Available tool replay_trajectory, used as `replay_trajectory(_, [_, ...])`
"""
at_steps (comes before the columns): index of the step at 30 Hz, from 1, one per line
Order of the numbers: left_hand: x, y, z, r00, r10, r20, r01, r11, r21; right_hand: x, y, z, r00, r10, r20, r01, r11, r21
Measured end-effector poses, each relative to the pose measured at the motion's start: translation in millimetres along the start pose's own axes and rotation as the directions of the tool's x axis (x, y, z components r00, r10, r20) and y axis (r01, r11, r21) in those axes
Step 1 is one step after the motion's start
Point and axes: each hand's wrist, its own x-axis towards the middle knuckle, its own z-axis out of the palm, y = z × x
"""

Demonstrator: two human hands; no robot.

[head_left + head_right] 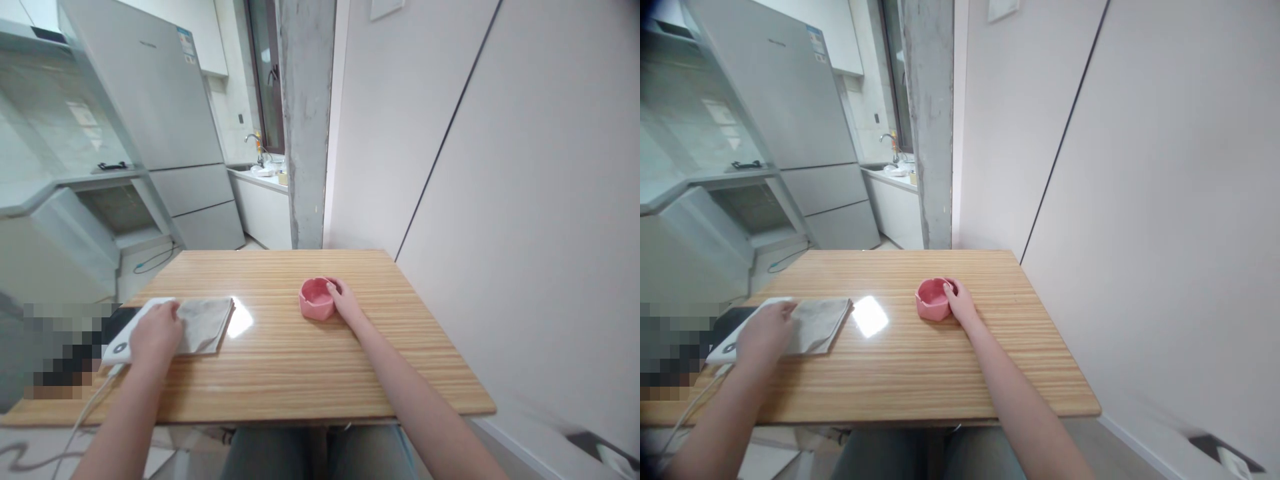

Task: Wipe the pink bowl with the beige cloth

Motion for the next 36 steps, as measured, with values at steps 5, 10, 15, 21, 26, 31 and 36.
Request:
replay_trajectory(5, [-7,-18,8.9,0.991,0.007,0.136,-0.035,0.979,0.2,-2,-5,-1,1.0,0.016,0.0,-0.016,1.0,0.003])
replay_trajectory(10, [-3,-4,14.5,0.963,-0.087,0.254,0.051,0.988,0.147,-6,-16,-9,0.999,0.047,-0.007,-0.047,0.951,-0.305])
replay_trajectory(15, [3,17,16.8,0.914,-0.123,0.387,0.134,0.991,-0.001,-9,-25,-14,0.989,0.111,0.097,-0.057,0.894,-0.444])
replay_trajectory(21, [-2,99,-14.9,0.985,0.173,0.012,-0.163,0.945,-0.284,-8,-24,-11,0.991,0.113,0.067,-0.066,0.867,-0.494])
replay_trajectory(26, [-27,196,-21.7,0.769,0.608,-0.2,-0.637,0.699,-0.325,-8,-26,-10,0.99,0.122,0.063,-0.072,0.85,-0.522])
replay_trajectory(31, [-49,240,3.8,0.572,0.82,0.024,-0.767,0.544,-0.341,-7,-25,-9,0.992,0.118,0.046,-0.081,0.869,-0.487])
replay_trajectory(36, [-52,230,12.4,0.525,0.851,-0.024,-0.74,0.442,-0.508,-7,-24,-8,0.991,0.13,-0.002,-0.114,0.861,-0.495])
